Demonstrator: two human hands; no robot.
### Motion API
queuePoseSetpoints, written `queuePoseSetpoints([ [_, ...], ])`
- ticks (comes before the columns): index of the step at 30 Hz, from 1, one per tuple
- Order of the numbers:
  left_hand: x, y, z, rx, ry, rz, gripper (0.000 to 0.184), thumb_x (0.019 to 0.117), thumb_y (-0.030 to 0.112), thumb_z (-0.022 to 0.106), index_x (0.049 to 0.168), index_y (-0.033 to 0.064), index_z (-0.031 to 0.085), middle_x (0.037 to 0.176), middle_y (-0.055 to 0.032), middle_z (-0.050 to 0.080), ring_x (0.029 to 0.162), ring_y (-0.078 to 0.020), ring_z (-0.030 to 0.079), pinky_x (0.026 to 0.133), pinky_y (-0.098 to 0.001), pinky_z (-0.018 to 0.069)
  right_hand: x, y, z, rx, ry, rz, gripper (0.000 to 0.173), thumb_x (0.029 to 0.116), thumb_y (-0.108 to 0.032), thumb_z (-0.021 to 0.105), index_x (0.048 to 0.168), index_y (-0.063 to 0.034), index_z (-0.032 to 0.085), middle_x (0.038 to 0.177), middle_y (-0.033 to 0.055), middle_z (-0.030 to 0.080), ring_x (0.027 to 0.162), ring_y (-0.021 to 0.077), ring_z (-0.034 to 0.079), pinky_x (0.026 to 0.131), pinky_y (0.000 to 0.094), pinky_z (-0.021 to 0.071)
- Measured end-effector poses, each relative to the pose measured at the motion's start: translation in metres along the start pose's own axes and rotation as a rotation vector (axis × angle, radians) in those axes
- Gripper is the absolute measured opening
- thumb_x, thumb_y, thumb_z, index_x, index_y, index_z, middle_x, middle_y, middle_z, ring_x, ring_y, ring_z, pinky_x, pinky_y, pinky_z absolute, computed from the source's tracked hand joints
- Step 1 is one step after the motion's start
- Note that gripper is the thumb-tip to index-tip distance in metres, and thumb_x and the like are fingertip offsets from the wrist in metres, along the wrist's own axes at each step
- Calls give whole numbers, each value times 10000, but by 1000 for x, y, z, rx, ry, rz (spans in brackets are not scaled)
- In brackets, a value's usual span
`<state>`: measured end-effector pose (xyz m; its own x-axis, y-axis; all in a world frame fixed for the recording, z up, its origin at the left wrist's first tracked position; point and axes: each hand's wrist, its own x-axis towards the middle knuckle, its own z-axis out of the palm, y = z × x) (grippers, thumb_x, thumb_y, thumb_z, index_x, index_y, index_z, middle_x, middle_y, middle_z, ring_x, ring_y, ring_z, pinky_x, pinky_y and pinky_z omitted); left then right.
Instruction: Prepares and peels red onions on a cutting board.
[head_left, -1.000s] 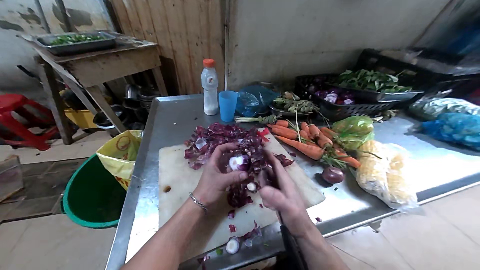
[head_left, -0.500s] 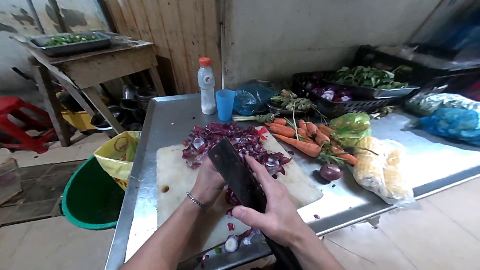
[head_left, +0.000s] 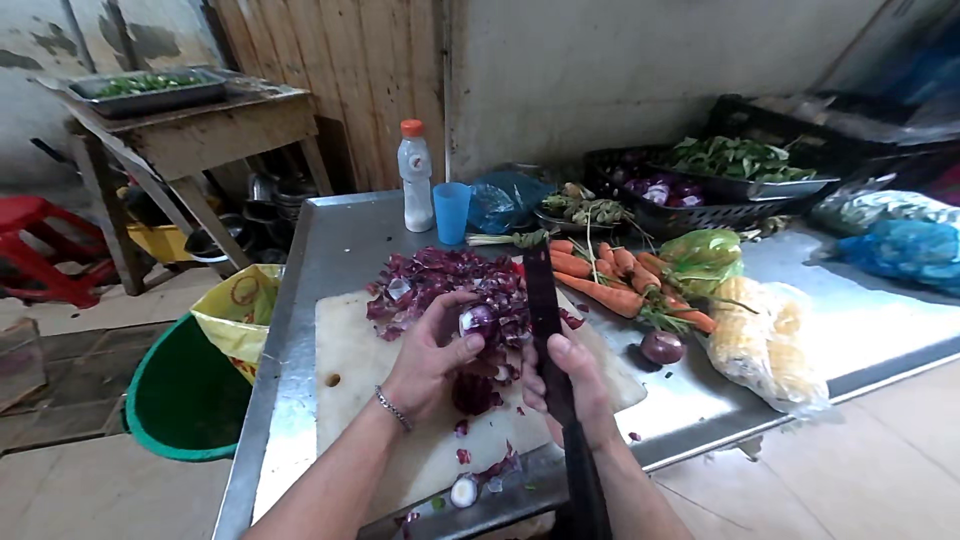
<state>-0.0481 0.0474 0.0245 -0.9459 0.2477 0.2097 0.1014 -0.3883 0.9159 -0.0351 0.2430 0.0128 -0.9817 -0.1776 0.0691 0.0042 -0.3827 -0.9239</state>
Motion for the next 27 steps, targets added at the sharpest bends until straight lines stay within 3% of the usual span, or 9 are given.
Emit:
queuePoseSetpoints([
  [3, 1, 3, 0, -72, -17, -4, 481, 961, 170, 606, 1428, 190, 493, 1224, -113, 630, 940, -219, 700, 779, -393, 625, 2, 2, -4, 45, 41, 18, 751, 837, -597, 686, 1390, -136, 474, 713, -12, 558, 466, 40, 484, 428, 189, 452],
  [7, 3, 2, -1, 147, 84, -14, 521, 1003, 222, 602, 1506, 254, 471, 1266, -31, 625, 890, -115, 642, 741, -274, 565, -3, -2, 5, -175, -55, -67, 1038, 767, -665, 745, 1572, -196, 288, 762, -46, 556, 498, 20, 466, 443, 185, 429],
  [9, 3, 1, -2, 257, 120, 23, 596, 937, 123, 678, 1494, 211, 485, 1225, -34, 663, 925, -122, 670, 796, -302, 584, -9, -5, 12, -417, -69, -158, 1123, 719, -751, 731, 1598, -190, 313, 938, -45, 641, 667, 16, 566, 570, 216, 507],
  [11, 1, 5, 0, 311, 174, 60, 530, 854, 55, 724, 1350, 158, 566, 1104, -5, 703, 889, -95, 683, 769, -279, 591, -12, -7, 15, -627, -129, -212, 1144, 715, -767, 715, 1616, -203, 292, 1166, -4, 682, 947, 58, 665, 794, 312, 596],
  [12, 0, 7, 1, 334, 199, 76, 477, 824, 56, 722, 1278, 152, 609, 1056, 17, 709, 874, -77, 681, 753, -263, 590, -13, -6, 16, -709, -148, -233, 1146, 712, -773, 712, 1618, -211, 289, 1221, 4, 678, 1028, 73, 671, 853, 350, 602],
  [15, -1, 6, -4, 365, 183, 97, 426, 881, 160, 697, 1298, 125, 619, 1085, 4, 702, 924, -78, 674, 792, -263, 584, -12, -4, 17, -873, -168, -289, 1156, 714, -796, 682, 1623, -201, 288, 1390, 31, 614, 1180, 95, 627, 962, 409, 566],
  [17, -1, 5, -6, 363, 165, 120, 415, 895, 217, 704, 1291, 119, 626, 1074, 2, 705, 914, -77, 678, 789, -259, 586, -11, -4, 16, -904, -177, -304, 1155, 720, -797, 675, 1623, -188, 291, 1422, 40, 595, 1215, 101, 611, 988, 416, 552],
  [24, -2, 9, -7, 457, 93, 145, 434, 917, 140, 662, 1349, 138, 616, 1133, 12, 704, 947, -64, 673, 823, -251, 579, -11, -5, 9, -897, -224, -305, 1149, 736, -807, 660, 1620, -167, 300, 1411, 41, 603, 1213, 91, 612, 988, 404, 558],
  [27, -4, 9, -3, 443, 140, 140, 283, 907, 134, 669, 1188, 164, 666, 996, 54, 711, 861, -26, 669, 743, -216, 579, -12, -4, 11, -955, -187, -317, 1120, 736, -779, 675, 1615, -184, 316, 1386, 55, 608, 1171, 117, 631, 934, 424, 573],
])
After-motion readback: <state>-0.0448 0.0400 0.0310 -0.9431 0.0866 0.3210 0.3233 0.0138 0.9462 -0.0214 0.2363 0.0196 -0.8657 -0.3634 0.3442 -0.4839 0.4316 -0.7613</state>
